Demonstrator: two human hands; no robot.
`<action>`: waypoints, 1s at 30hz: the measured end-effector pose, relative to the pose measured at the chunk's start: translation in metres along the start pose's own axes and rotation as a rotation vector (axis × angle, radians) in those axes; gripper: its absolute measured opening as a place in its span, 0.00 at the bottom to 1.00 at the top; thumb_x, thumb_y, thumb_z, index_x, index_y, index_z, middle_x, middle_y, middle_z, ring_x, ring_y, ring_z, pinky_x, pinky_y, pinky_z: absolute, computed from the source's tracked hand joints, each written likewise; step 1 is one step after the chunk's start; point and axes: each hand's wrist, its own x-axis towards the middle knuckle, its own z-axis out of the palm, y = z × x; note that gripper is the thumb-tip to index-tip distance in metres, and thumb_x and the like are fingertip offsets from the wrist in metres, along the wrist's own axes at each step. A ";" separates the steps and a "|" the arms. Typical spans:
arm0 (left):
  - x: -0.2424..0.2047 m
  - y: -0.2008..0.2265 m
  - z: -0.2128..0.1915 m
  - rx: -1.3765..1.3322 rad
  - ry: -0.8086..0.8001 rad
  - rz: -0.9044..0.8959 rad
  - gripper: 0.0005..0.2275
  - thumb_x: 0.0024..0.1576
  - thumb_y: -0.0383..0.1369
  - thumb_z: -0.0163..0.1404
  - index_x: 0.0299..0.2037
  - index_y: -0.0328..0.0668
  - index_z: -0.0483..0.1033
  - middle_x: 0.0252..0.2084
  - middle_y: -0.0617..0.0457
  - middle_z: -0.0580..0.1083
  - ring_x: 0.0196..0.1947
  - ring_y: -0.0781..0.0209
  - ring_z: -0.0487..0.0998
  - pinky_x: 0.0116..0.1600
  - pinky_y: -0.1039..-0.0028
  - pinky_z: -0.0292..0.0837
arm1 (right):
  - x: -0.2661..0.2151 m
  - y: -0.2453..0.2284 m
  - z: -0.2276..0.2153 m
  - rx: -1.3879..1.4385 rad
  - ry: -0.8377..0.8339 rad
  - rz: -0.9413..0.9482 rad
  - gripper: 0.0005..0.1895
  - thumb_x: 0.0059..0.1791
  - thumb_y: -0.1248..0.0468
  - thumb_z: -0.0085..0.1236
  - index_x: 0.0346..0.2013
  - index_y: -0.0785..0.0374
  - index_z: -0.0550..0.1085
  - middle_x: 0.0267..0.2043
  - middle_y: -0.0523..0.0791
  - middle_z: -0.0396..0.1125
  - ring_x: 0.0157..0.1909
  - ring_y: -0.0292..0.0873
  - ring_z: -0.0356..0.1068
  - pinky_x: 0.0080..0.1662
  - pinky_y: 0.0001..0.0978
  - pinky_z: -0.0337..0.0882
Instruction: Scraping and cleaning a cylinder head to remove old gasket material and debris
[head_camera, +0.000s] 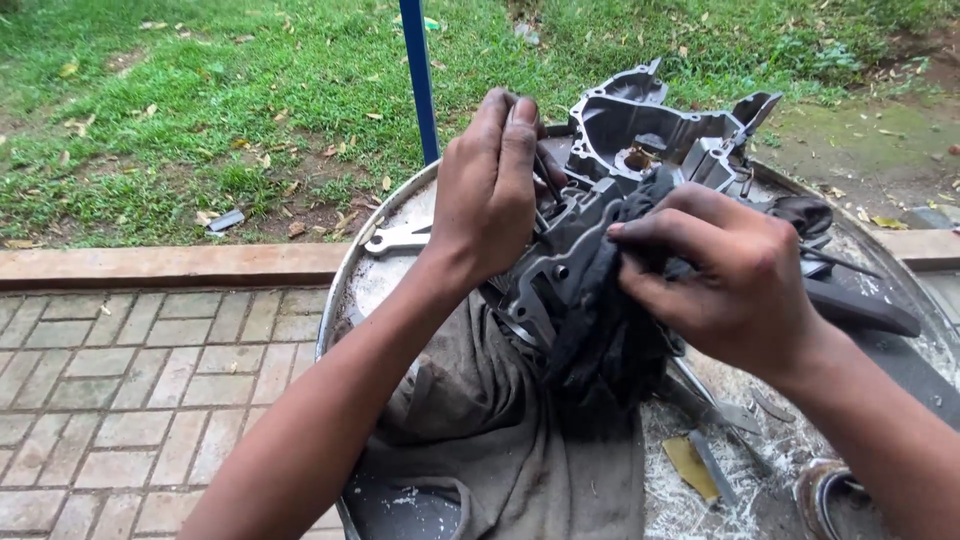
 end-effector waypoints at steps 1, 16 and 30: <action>0.000 0.002 0.000 0.005 -0.002 0.006 0.15 0.65 0.43 0.28 0.38 0.43 0.64 0.25 0.53 0.77 0.20 0.64 0.77 0.21 0.77 0.70 | 0.002 -0.004 -0.002 -0.001 0.008 -0.002 0.08 0.47 0.71 0.68 0.41 0.71 0.80 0.36 0.52 0.71 0.32 0.44 0.71 0.36 0.34 0.73; -0.002 0.007 -0.002 -0.075 0.025 -0.048 0.14 0.66 0.43 0.30 0.37 0.45 0.64 0.24 0.55 0.76 0.21 0.65 0.79 0.25 0.78 0.76 | -0.003 -0.042 0.019 0.084 -0.011 -0.164 0.06 0.50 0.76 0.58 0.39 0.79 0.72 0.39 0.58 0.67 0.38 0.56 0.70 0.44 0.43 0.74; -0.002 0.011 0.001 0.104 0.082 -0.037 0.16 0.65 0.44 0.28 0.35 0.46 0.66 0.23 0.58 0.78 0.20 0.65 0.79 0.28 0.71 0.70 | 0.010 -0.040 0.014 0.125 0.003 -0.176 0.09 0.51 0.71 0.60 0.43 0.75 0.76 0.43 0.56 0.67 0.42 0.57 0.66 0.47 0.44 0.73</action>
